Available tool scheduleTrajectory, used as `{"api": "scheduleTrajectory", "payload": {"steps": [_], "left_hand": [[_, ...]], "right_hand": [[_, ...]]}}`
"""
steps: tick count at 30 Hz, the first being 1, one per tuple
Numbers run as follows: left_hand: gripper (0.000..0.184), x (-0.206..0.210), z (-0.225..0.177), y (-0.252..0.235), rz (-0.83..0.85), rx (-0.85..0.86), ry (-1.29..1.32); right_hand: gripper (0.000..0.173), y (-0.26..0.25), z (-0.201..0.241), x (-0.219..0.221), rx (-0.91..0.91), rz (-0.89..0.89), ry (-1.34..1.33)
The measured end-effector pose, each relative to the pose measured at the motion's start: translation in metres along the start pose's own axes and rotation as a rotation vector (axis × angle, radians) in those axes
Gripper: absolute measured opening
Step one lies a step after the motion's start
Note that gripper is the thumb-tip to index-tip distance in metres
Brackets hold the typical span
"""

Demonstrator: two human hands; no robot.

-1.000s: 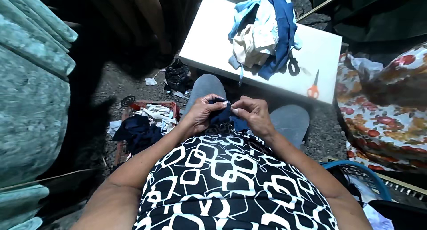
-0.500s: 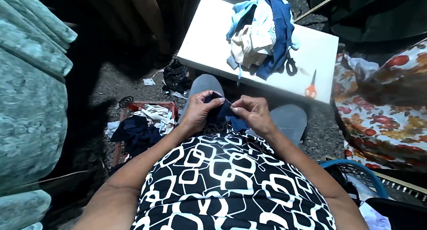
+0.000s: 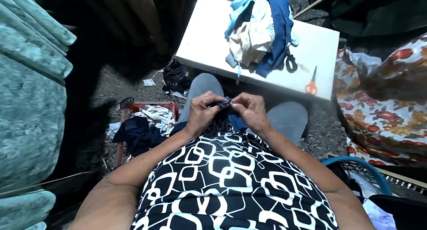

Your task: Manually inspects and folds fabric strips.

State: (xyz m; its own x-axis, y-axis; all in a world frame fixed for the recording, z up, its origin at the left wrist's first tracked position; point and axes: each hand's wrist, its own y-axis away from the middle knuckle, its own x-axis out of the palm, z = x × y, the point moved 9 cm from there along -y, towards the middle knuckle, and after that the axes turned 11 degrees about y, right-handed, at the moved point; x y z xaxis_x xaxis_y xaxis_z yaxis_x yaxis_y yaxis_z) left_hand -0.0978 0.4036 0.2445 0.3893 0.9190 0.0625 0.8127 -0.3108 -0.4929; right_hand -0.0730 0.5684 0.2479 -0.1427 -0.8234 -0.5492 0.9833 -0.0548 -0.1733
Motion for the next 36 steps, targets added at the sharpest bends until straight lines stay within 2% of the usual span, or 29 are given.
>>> {"api": "scheduleTrajectory", "payload": {"steps": [5,7,15,21,25,27,30,36], "left_hand": [[0.016,0.007,0.009,-0.005,0.021,0.055,-0.032],[0.014,0.006,0.007,-0.003,0.009,0.028,-0.034],[0.012,-0.006,-0.007,0.009,-0.036,-0.252,0.17],[0.007,0.001,0.014,0.007,-0.108,-0.548,0.454],[0.011,0.002,0.012,0.02,-0.028,-0.711,0.518],[0.009,0.005,0.023,0.019,-0.025,-0.736,0.542],[0.007,0.009,0.051,0.007,-0.128,-0.746,0.615],[0.005,0.008,0.053,0.007,-0.105,-0.641,0.552]], "right_hand": [[0.007,0.001,0.001,0.0,0.007,-0.079,0.032],[0.006,-0.001,0.002,-0.001,0.006,-0.07,0.064],[0.008,-0.007,0.008,0.0,-0.094,0.031,0.156],[0.007,-0.007,0.005,0.0,-0.118,0.072,-0.001],[0.006,-0.007,0.003,0.002,-0.173,0.128,-0.126],[0.006,-0.005,0.003,0.004,-0.173,0.135,-0.168],[0.007,-0.002,-0.001,0.007,-0.126,0.12,-0.259],[0.006,-0.001,-0.007,0.012,-0.062,0.154,-0.297]]}}
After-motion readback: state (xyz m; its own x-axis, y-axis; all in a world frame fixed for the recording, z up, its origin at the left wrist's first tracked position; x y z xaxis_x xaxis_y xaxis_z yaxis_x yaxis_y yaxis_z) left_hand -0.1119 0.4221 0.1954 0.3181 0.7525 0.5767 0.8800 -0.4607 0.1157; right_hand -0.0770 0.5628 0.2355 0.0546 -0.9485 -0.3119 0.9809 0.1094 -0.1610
